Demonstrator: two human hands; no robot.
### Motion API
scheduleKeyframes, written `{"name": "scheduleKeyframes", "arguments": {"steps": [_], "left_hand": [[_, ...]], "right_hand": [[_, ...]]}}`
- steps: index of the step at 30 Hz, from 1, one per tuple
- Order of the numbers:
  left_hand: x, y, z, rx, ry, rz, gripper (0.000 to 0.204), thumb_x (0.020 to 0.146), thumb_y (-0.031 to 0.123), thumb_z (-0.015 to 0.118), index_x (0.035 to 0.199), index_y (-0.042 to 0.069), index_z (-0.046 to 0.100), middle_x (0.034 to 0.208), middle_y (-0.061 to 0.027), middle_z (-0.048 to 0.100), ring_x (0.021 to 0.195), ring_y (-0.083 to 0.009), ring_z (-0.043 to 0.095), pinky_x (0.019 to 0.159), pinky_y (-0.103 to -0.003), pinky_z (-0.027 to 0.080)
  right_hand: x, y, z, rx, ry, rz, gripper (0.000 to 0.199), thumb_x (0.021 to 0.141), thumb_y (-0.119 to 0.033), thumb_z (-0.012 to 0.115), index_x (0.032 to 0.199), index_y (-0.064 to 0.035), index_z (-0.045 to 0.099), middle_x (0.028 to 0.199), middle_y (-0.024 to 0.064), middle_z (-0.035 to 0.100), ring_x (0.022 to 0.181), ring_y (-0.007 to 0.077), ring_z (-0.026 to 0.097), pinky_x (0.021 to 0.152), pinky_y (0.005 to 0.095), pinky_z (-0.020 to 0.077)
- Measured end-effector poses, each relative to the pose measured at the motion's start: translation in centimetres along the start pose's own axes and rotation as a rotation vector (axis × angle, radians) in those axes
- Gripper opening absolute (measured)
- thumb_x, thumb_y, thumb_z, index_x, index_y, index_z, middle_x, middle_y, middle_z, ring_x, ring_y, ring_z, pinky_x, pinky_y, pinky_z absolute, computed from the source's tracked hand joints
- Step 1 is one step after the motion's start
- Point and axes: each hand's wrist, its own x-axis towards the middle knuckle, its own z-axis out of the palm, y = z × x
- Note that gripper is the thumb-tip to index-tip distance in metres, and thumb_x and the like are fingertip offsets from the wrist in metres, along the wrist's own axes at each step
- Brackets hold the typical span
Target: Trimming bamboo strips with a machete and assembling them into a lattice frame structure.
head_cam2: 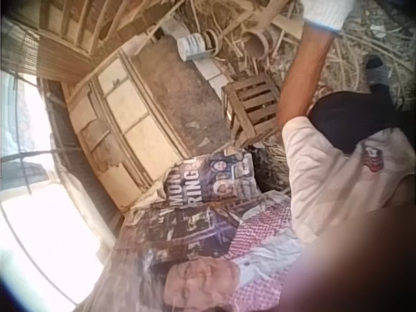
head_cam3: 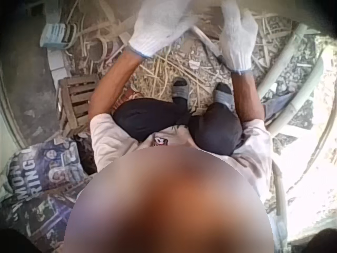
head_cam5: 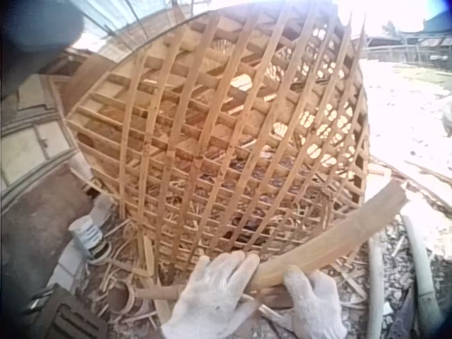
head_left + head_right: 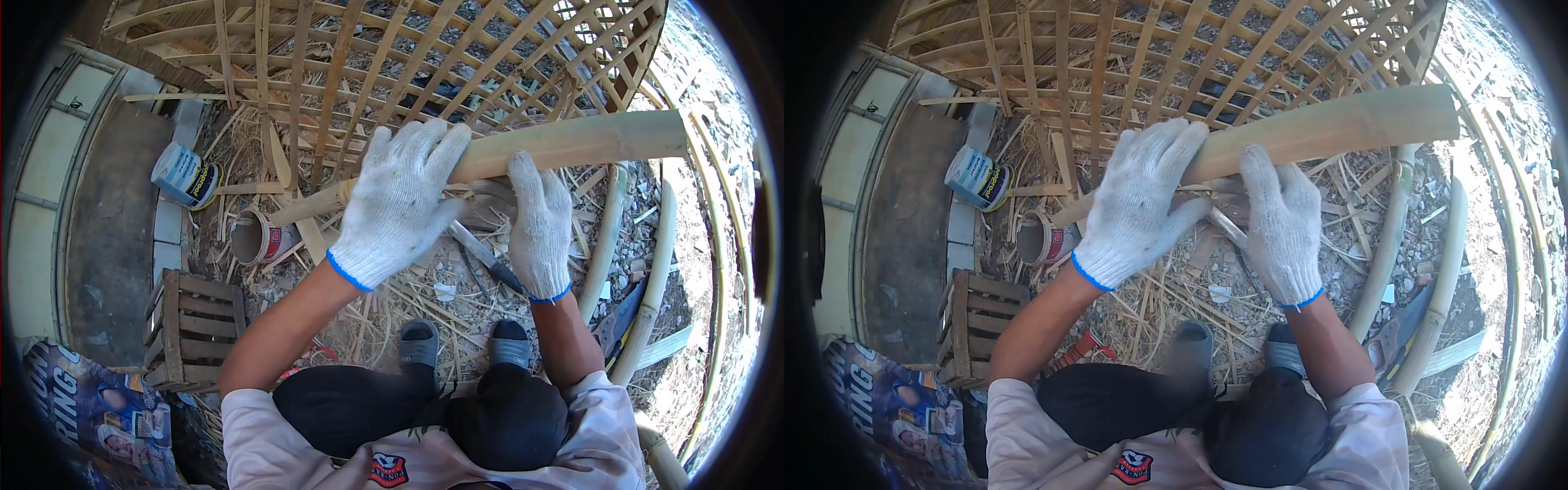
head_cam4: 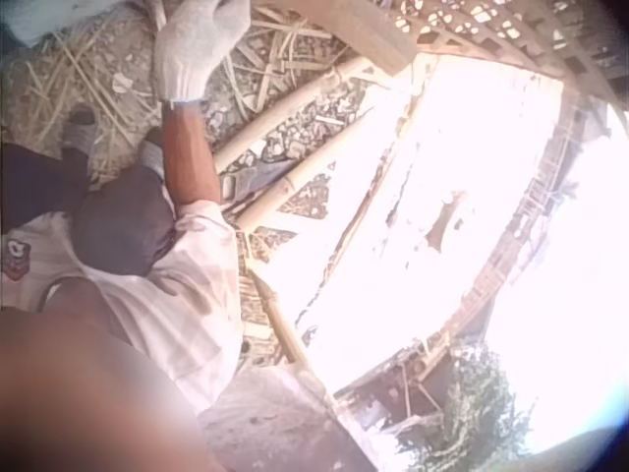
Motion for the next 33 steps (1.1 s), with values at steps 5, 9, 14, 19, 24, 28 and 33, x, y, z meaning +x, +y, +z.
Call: {"name": "scheduleKeyframes", "arguments": {"steps": [5,9,14,19,24,28,33], "left_hand": [[4.6,-3.2,-2.9,-0.424,0.275,-0.39,0.032,0.108,0.026,0.052,0.126,0.003,0.064,0.083,-0.0047,0.066,0.07,-0.0122,0.064,0.066,-0.03,0.053],[4.3,-9.0,-10.1,-0.787,0.672,-0.418,0.04,0.11,0.039,0.052,0.113,0.0,0.061,0.087,-0.006,0.057,0.07,-0.0153,0.056,0.069,-0.034,0.055],[2.6,-13.0,-12.9,-1.049,0.879,-0.418,0.042,0.109,0.045,0.052,0.12,0.005,0.055,0.093,-0.0044,0.052,0.076,-0.0178,0.051,0.078,-0.04,0.05],[1.0,-15.7,-10.5,-1.157,0.917,-0.439,0.045,0.108,0.05,0.052,0.122,0.008,0.054,0.093,-0.0038,0.05,0.077,-0.0183,0.051,0.082,-0.043,0.048],[0.0,-16.1,-10.7,-1.228,0.972,-0.418,0.049,0.108,0.053,0.051,0.123,0.006,0.054,0.092,-0.004,0.049,0.077,-0.0184,0.05,0.081,-0.041,0.048],[-0.9,-16.9,-13.1,-1.239,1.102,-0.328,0.05,0.108,0.054,0.051,0.12,0.006,0.053,0.09,-0.0033,0.047,0.074,-0.0175,0.048,0.078,-0.039,0.048],[-2.6,-17.2,-16.0,-1.132,1.143,-0.304,0.048,0.108,0.054,0.05,0.117,0.006,0.053,0.086,-0.001,0.043,0.071,-0.0157,0.045,0.071,-0.038,0.047]], "right_hand": [[1.0,-1.3,0.8,0.202,-0.247,-0.029,0.04,0.108,-0.034,0.057,0.126,0.0007,0.067,0.108,0.0139,0.074,0.097,0.0186,0.072,0.087,0.0352,0.0579],[1.5,7.0,-5.2,-0.897,-0.294,-0.141,0.042,0.1,-0.034,0.062,0.127,-0.0026,0.068,0.118,0.0201,0.072,0.108,0.0377,0.071,0.092,0.0446,0.056],[-4.8,18.8,-16.0,-1.675,-0.226,0.166,0.051,0.082,-0.032,0.076,0.124,-0.0052,0.064,0.126,0.0228,0.065,0.115,0.0403,0.064,0.087,0.0541,0.0539],[-4.4,21.1,-17.7,-1.719,-0.241,-0.161,0.052,0.081,-0.031,0.074,0.123,-0.0027,0.063,0.122,0.0226,0.067,0.109,0.0412,0.066,0.084,0.0534,0.054],[-4.5,15.0,-15.2,-1.278,-0.315,0.252,0.044,0.09,-0.034,0.062,0.111,0.0046,0.066,0.1,0.0308,0.07,0.094,0.0489,0.068,0.086,0.0538,0.0533],[-6.6,11.3,-13.0,-1.094,-0.256,0.298,0.044,0.097,-0.037,0.062,0.106,0.0053,0.069,0.091,0.0297,0.071,0.091,0.0463,0.07,0.082,0.0494,0.0532],[-7.9,9.3,-11.4,-0.851,-0.137,0.669,0.039,0.098,-0.034,0.063,0.101,0.005,0.069,0.077,0.026,0.069,0.079,0.0422,0.07,0.077,0.0472,0.0531]]}}
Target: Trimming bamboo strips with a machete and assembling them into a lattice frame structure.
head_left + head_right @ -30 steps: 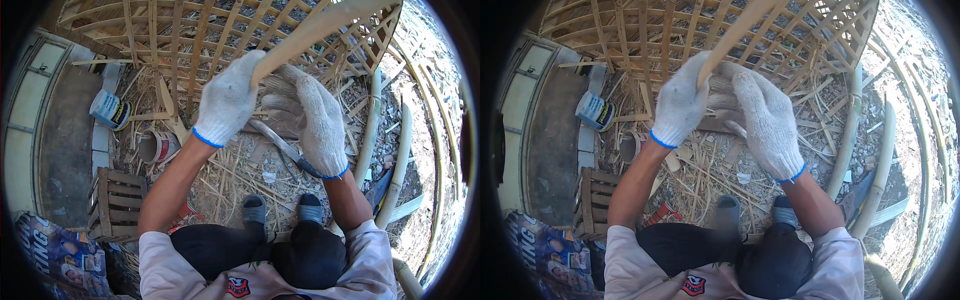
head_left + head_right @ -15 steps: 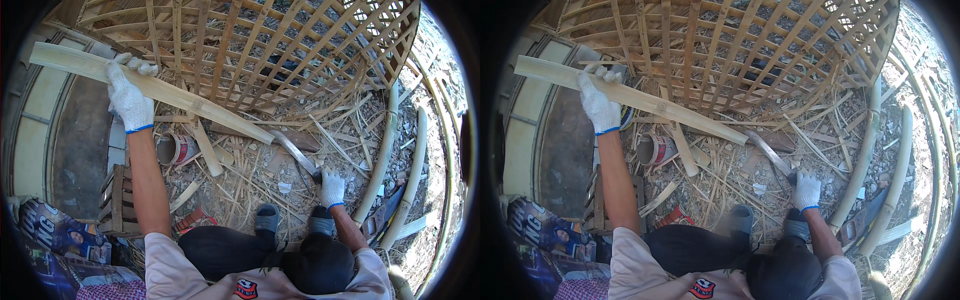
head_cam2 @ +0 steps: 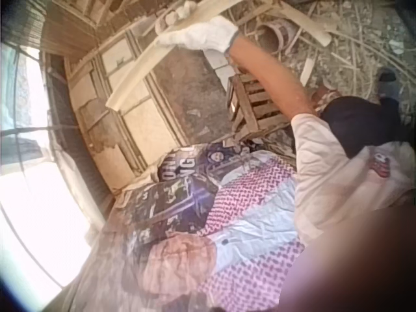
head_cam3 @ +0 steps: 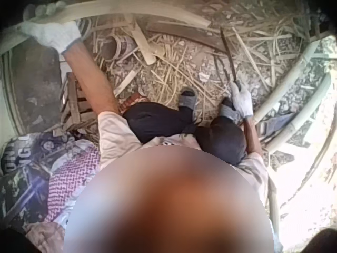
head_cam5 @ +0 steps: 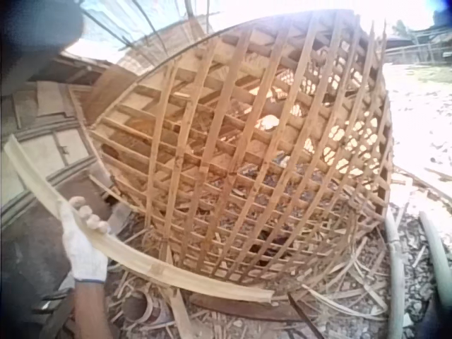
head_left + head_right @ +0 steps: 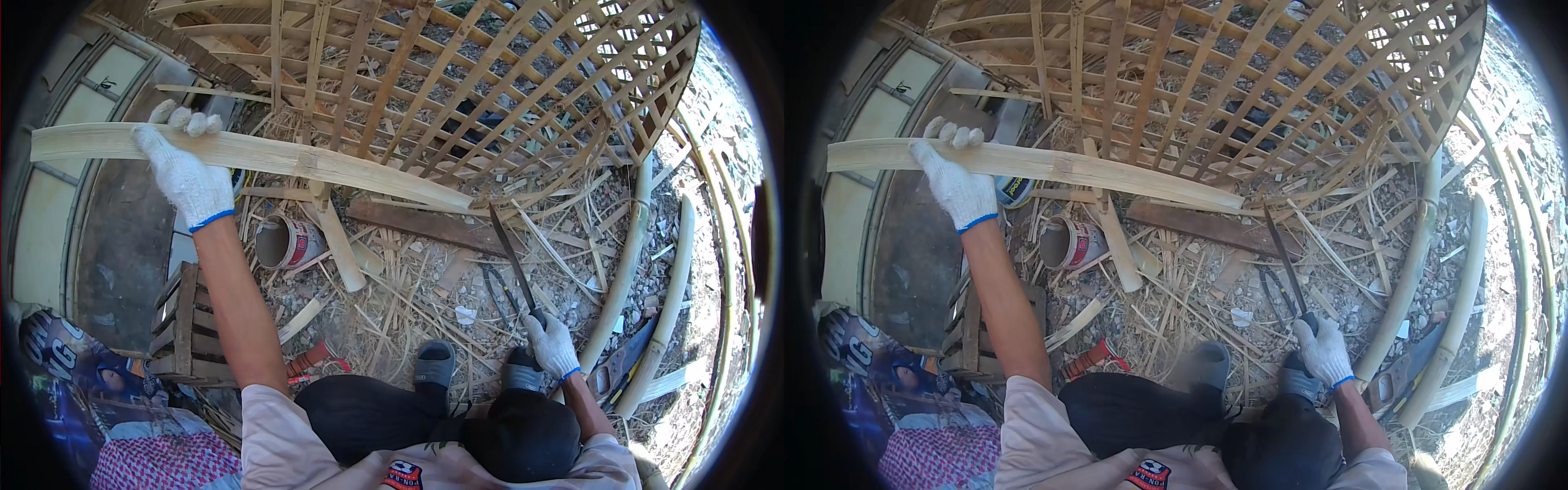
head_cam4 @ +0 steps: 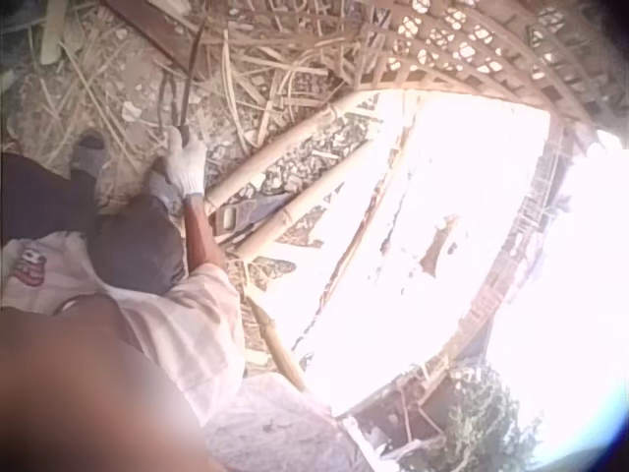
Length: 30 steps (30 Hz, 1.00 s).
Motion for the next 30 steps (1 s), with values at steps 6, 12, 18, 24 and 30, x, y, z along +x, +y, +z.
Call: {"name": "scheduleKeyframes", "arguments": {"steps": [6,12,18,24,30], "left_hand": [[-3.8,-3.2,1.0,0.007,-0.003,-0.133,0.057,0.105,0.059,0.053,0.122,0.005,0.052,0.088,-0.003,0.048,0.074,-0.0172,0.047,0.076,-0.039,0.047],[-4.4,-3.3,3.3,0.003,0.004,-0.121,0.059,0.105,0.059,0.053,0.126,0.004,0.052,0.091,-0.004,0.051,0.074,-0.0177,0.048,0.079,-0.04,0.046],[-5.0,-2.4,4.5,0.046,-0.015,-0.118,0.052,0.109,0.054,0.048,0.116,0.002,0.056,0.081,-0.0052,0.054,0.066,-0.0182,0.049,0.064,-0.036,0.048],[-5.6,-2.7,5.3,0.063,-0.026,-0.089,0.048,0.11,0.05,0.05,0.107,0.003,0.057,0.077,-0.0048,0.053,0.062,-0.0172,0.048,0.059,-0.035,0.044],[-5.7,-2.6,6.6,0.034,-0.031,-0.072,0.044,0.108,0.047,0.056,0.105,0.003,0.059,0.075,-0.0047,0.054,0.06,-0.0172,0.047,0.058,-0.034,0.043]], "right_hand": [[-0.7,-1.8,1.3,-0.191,0.199,-0.444,0.04,0.095,-0.032,0.067,0.113,0.0031,0.066,0.09,0.0295,0.071,0.084,0.0464,0.071,0.077,0.0508,0.0541],[-2.4,-13.7,2.4,-0.161,-0.075,-0.763,0.049,0.097,-0.038,0.067,0.124,0.0031,0.063,0.097,0.0313,0.072,0.094,0.048,0.072,0.082,0.0506,0.0572],[-2.7,-18.7,4.3,-0.076,-0.154,-0.813,0.046,0.1,-0.038,0.064,0.12,0.0037,0.064,0.096,0.0315,0.072,0.095,0.0476,0.072,0.081,0.0503,0.057],[0.6,-15.0,5.6,-0.106,-0.074,-0.734,0.034,0.104,-0.031,0.059,0.107,0.0021,0.064,0.073,0.0192,0.068,0.068,0.0326,0.071,0.064,0.0415,0.0519],[-2.5,-17.2,5.0,-0.021,-0.05,-0.879,0.04,0.1,-0.032,0.066,0.113,0.0049,0.063,0.085,0.029,0.07,0.081,0.0473,0.071,0.069,0.0487,0.0546]]}}
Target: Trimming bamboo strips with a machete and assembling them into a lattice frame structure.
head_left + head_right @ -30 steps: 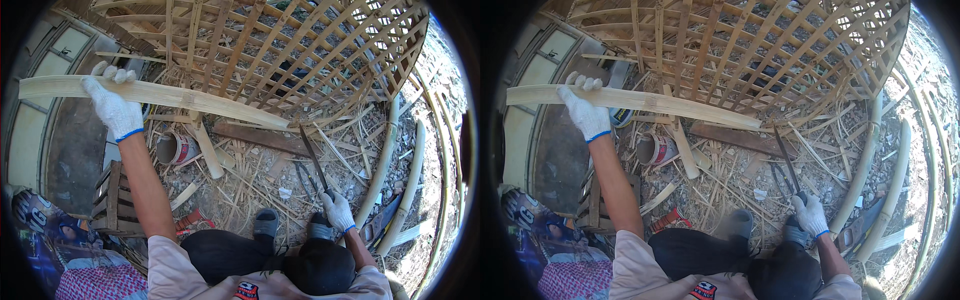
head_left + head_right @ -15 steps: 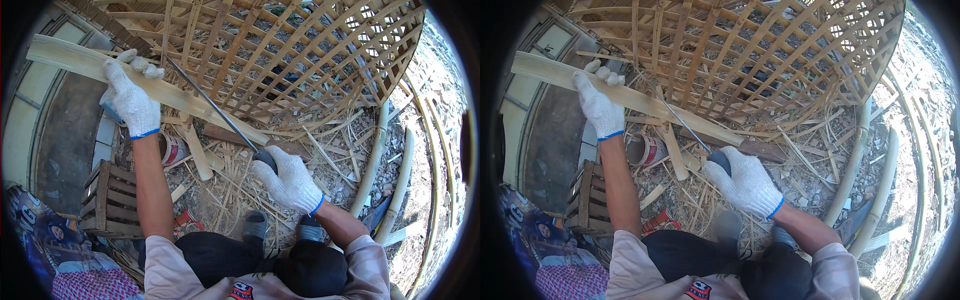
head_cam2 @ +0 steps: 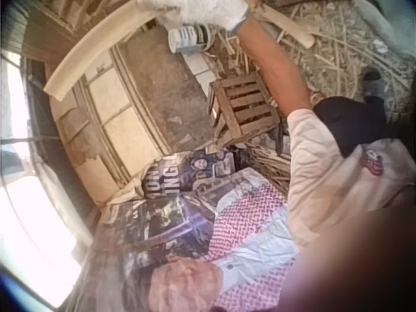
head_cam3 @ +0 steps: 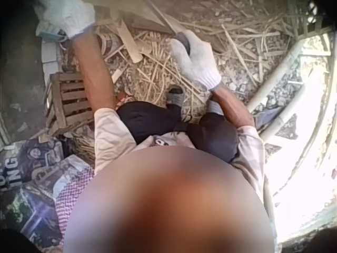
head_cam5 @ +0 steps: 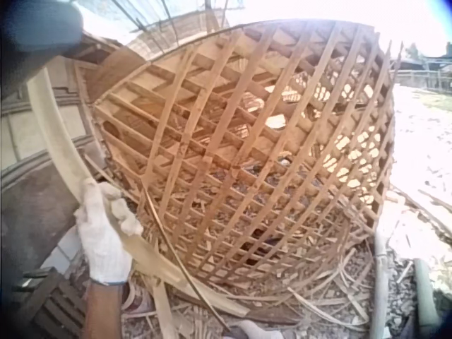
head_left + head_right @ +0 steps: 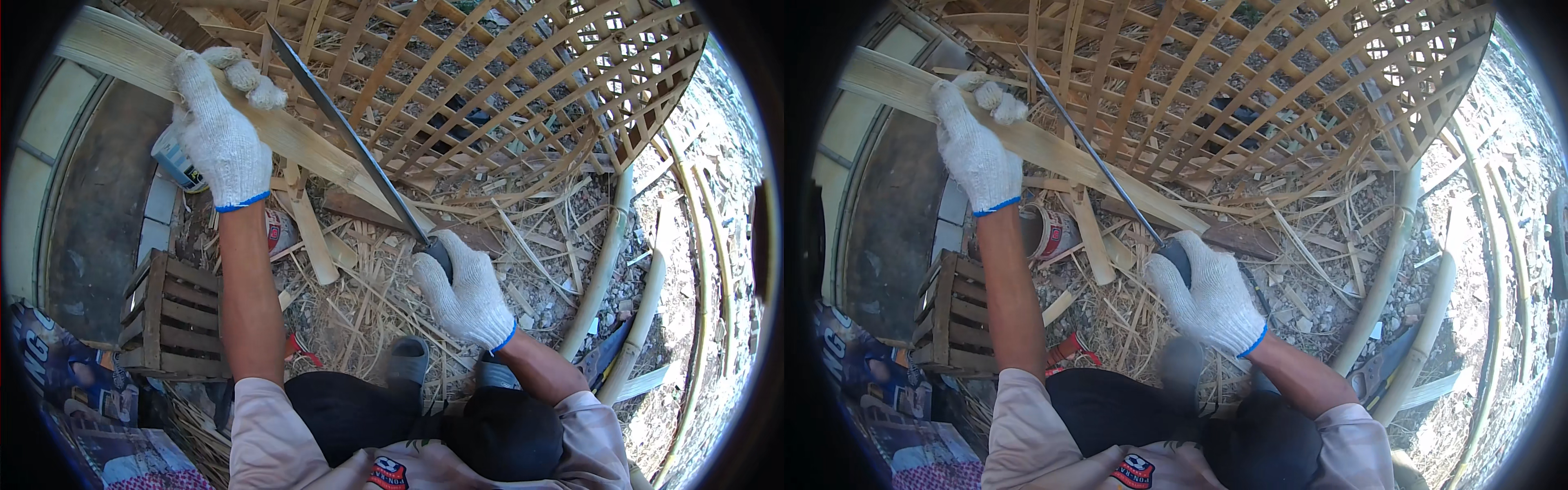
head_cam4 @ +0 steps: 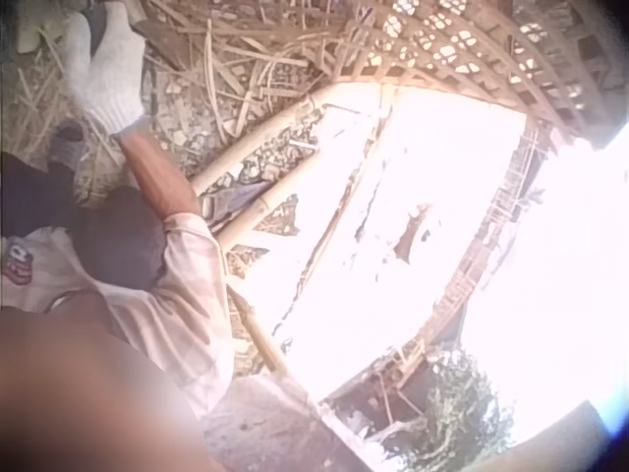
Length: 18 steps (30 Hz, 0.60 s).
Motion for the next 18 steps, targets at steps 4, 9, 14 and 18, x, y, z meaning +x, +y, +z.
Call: {"name": "scheduleKeyframes", "arguments": {"steps": [4,9,14,18], "left_hand": [[0.6,-1.0,-0.6,-0.03,-0.043,-0.011,0.044,0.107,0.047,0.058,0.105,0.003,0.059,0.075,-0.0058,0.057,0.06,-0.0173,0.049,0.056,-0.035,0.044],[-0.1,-0.3,-0.3,0.043,-0.055,0.027,0.045,0.108,0.048,0.056,0.105,0.003,0.057,0.076,-0.0032,0.05,0.061,-0.016,0.045,0.058,-0.033,0.04],[0.7,-1.3,-0.7,0.004,-0.05,0.01,0.045,0.107,0.049,0.056,0.104,0.004,0.059,0.073,-0.005,0.055,0.056,-0.0174,0.049,0.055,-0.035,0.045],[0.6,-0.1,-1.3,-0.016,-0.058,-0.01,0.045,0.106,0.05,0.057,0.103,0.005,0.059,0.072,-0.0044,0.054,0.056,-0.0171,0.048,0.055,-0.034,0.043]], "right_hand": [[0.4,2.2,-0.1,-0.001,-0.074,0.151,0.038,0.101,-0.032,0.065,0.112,0.0045,0.063,0.085,0.0288,0.07,0.083,0.0469,0.072,0.069,0.0488,0.0544],[0.2,0.1,-0.4,0.006,-0.039,0.043,0.039,0.102,-0.034,0.064,0.111,0.0039,0.064,0.085,0.0271,0.071,0.082,0.0444,0.073,0.07,0.0476,0.0546],[0.3,2.3,-0.4,0.04,-0.067,0.197,0.036,0.101,-0.031,0.064,0.112,0.0039,0.063,0.083,0.0271,0.07,0.08,0.0446,0.073,0.069,0.0465,0.0543],[0.1,-0.1,-0.2,0.072,-0.048,0.105,0.036,0.101,-0.03,0.064,0.112,0.0037,0.064,0.083,0.0271,0.069,0.08,0.045,0.072,0.069,0.0457,0.054]]}}
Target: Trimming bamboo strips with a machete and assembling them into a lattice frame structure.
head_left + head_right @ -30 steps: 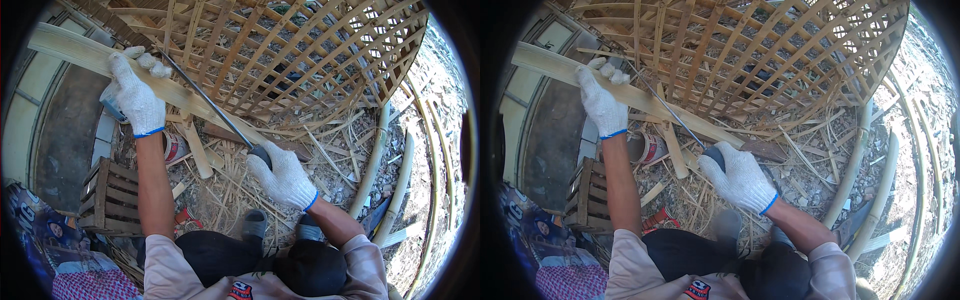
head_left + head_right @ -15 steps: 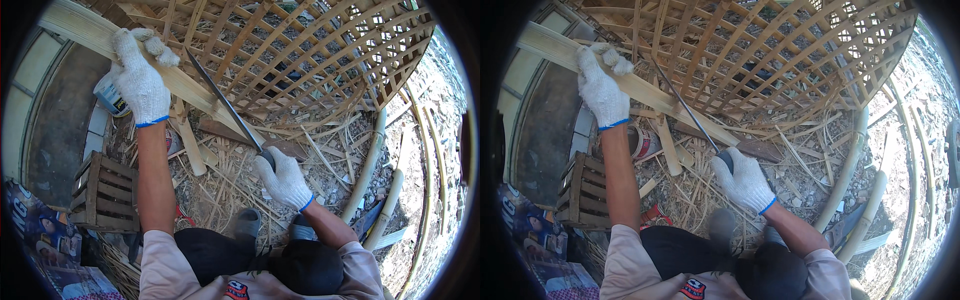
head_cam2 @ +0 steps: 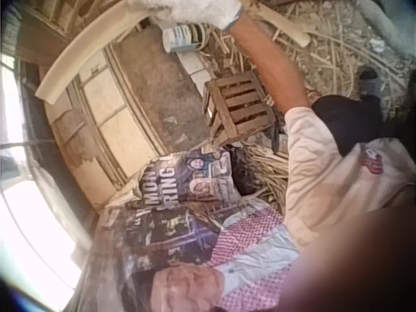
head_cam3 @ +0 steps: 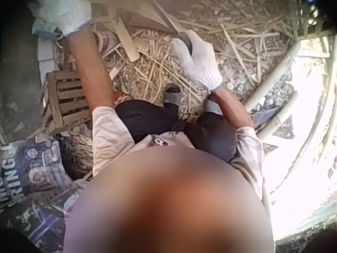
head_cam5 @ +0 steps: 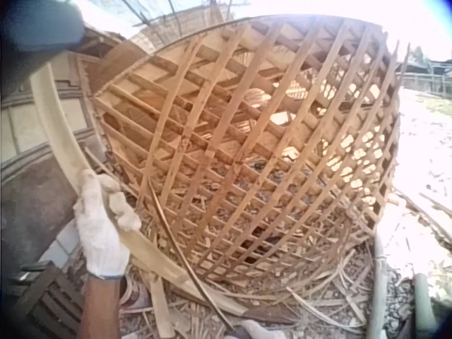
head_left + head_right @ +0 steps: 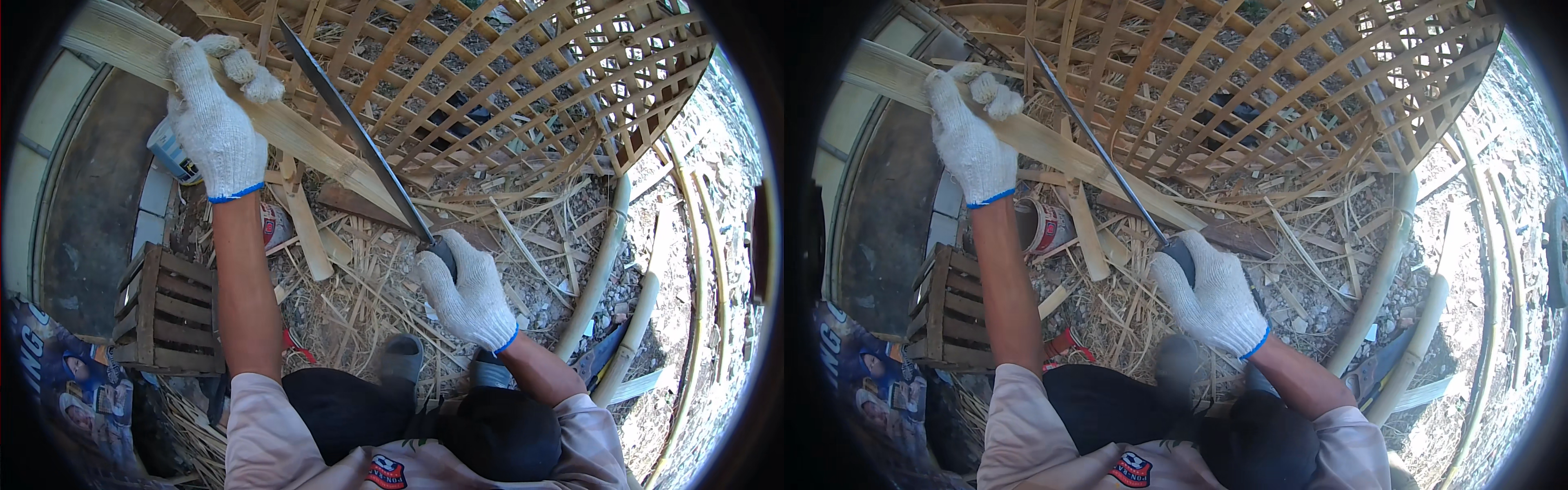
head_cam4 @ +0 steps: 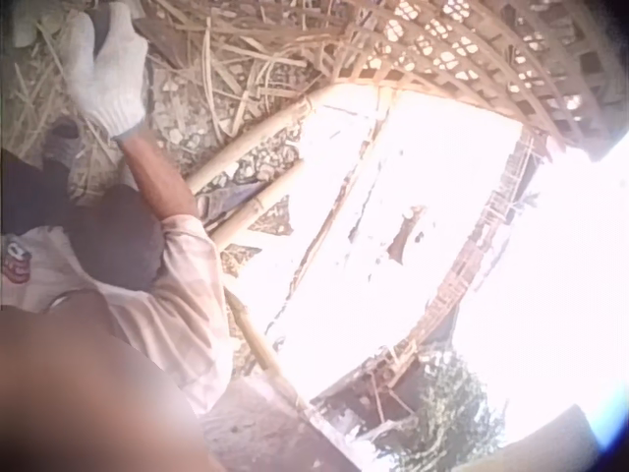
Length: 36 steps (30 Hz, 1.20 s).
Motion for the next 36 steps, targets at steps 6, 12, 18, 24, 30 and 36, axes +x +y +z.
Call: {"name": "scheduleKeyframes", "arguments": {"steps": [6,12,18,24,30,36], "left_hand": [[0.3,-1.3,0.9,0.007,-0.01,0.027,0.046,0.106,0.051,0.057,0.103,0.004,0.059,0.073,-0.0043,0.054,0.056,-0.0168,0.046,0.055,-0.034,0.042],[-0.1,-0.7,0.3,0.019,-0.022,0.021,0.046,0.107,0.05,0.057,0.104,0.004,0.059,0.072,-0.0042,0.054,0.056,-0.017,0.048,0.054,-0.034,0.042],[0.1,-0.8,-0.4,0.029,0.003,0.017,0.047,0.106,0.05,0.057,0.104,0.004,0.059,0.072,-0.0038,0.054,0.055,-0.0167,0.048,0.055,-0.034,0.043],[0.7,-1.0,0.1,0.046,0.044,0.006,0.047,0.108,0.05,0.055,0.104,0.003,0.056,0.075,-0.0023,0.049,0.059,-0.0148,0.043,0.057,-0.033,0.039],[-0.3,-0.4,0.5,0.059,0.052,0.01,0.045,0.108,0.048,0.055,0.103,0.004,0.055,0.073,-0.0012,0.047,0.059,-0.0143,0.042,0.058,-0.032,0.039],[-0.2,-0.3,0.0,0.12,0.094,0.031,0.046,0.109,0.049,0.052,0.104,0.003,0.057,0.074,-0.0042,0.049,0.058,-0.0169,0.044,0.057,-0.035,0.041]], "right_hand": [[0.9,2.5,0.1,-0.045,0.029,0.003,0.034,0.1,-0.029,0.066,0.109,0.0029,0.063,0.083,0.0277,0.07,0.08,0.0459,0.072,0.067,0.0461,0.0554],[0.9,2.1,0.4,-0.09,-0.004,0.09,0.035,0.1,-0.031,0.065,0.11,0.0024,0.062,0.083,0.0282,0.07,0.079,0.0472,0.071,0.067,0.0484,0.0555],[-0.1,1.2,0.5,-0.111,0.04,-0.056,0.034,0.099,-0.031,0.066,0.11,0.0007,0.062,0.081,0.0276,0.069,0.079,0.0485,0.07,0.066,0.0497,0.054],[0.4,3.4,0.5,-0.098,0.05,0.012,0.033,0.097,-0.03,0.069,0.108,0.0003,0.061,0.081,0.0274,0.069,0.078,0.049,0.07,0.065,0.0504,0.0534],[-0.1,3.2,0.7,-0.12,0.043,-0.024,0.033,0.098,-0.03,0.068,0.108,0.0007,0.062,0.08,0.0264,0.069,0.076,0.0472,0.07,0.065,0.0485,0.0546],[-1.0,1.1,0.4,-0.142,0.044,-0.098,0.031,0.098,-0.028,0.068,0.104,0.0019,0.062,0.074,0.0237,0.067,0.072,0.0425,0.071,0.065,0.0457,0.0525]]}}
